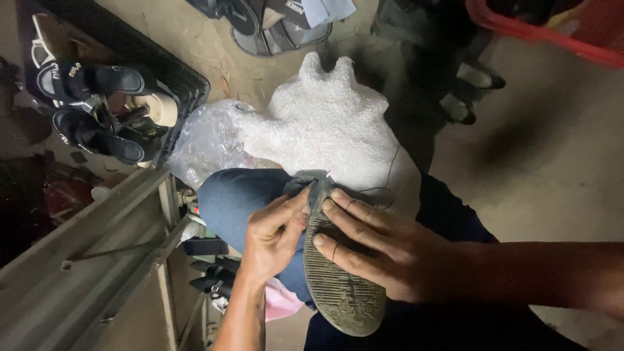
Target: Hand-sewing the sole of a black sandal using a needle and thread in a workshop environment.
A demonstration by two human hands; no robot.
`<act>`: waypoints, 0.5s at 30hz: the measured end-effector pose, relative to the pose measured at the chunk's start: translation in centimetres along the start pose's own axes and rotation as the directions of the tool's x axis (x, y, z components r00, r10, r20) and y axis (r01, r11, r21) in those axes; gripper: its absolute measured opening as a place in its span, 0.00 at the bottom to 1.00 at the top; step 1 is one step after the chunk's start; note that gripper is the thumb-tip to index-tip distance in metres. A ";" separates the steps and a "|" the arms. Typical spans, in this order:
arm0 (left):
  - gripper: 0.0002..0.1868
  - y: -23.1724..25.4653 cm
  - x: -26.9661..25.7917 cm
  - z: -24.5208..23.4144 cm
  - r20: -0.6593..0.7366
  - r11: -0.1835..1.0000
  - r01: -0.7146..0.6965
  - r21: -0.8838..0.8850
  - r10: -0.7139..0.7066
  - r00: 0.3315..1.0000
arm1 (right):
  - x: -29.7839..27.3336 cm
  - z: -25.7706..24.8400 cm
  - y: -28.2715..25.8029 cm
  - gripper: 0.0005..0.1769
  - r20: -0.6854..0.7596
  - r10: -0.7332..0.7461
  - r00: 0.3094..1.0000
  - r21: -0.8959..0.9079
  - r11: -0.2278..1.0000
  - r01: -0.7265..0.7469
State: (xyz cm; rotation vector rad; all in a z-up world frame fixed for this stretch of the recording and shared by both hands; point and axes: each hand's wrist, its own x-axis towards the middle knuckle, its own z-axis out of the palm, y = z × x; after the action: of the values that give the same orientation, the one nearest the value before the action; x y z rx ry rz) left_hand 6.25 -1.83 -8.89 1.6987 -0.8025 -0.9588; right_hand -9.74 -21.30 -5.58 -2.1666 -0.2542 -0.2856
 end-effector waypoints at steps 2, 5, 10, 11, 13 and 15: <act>0.17 -0.9 -0.9 -0.5 0.037 1.000 -0.012 -0.004 0.013 0.999 | 0.0 0.3 -0.2 0.24 0.009 -0.067 0.998 -0.046 0.997 0.067; 0.16 0.9 -2.6 -1.5 -0.041 0.971 0.029 0.237 -0.020 0.999 | 0.1 1.1 -1.5 0.20 0.041 -0.067 0.997 -0.089 0.994 0.070; 0.07 1.9 -4.8 -0.6 -0.182 0.920 -0.048 0.390 0.129 0.975 | 0.2 1.2 -2.0 0.20 0.208 -0.177 0.962 -0.046 0.981 0.191; 0.07 1.2 -5.4 -0.1 -0.237 0.930 -0.061 0.362 0.155 0.959 | -0.1 0.7 -1.7 0.24 0.303 -0.207 0.930 0.021 0.977 0.210; 0.08 0.4 -6.3 0.3 -0.300 0.937 -0.043 0.348 0.155 0.941 | -1.7 -1.2 1.2 0.21 0.388 -0.157 0.908 0.009 0.986 0.167; 0.09 0.1 -6.7 0.8 -0.348 0.940 -0.038 0.339 0.163 0.923 | -2.4 -4.0 3.4 0.23 0.458 -0.101 0.883 -0.018 0.992 0.123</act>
State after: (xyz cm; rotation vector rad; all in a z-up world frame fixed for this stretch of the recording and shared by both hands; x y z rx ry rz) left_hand 2.43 3.49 -7.43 2.0228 -0.8140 -0.4193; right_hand -11.52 -26.69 -6.64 -2.2462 -0.6470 0.1661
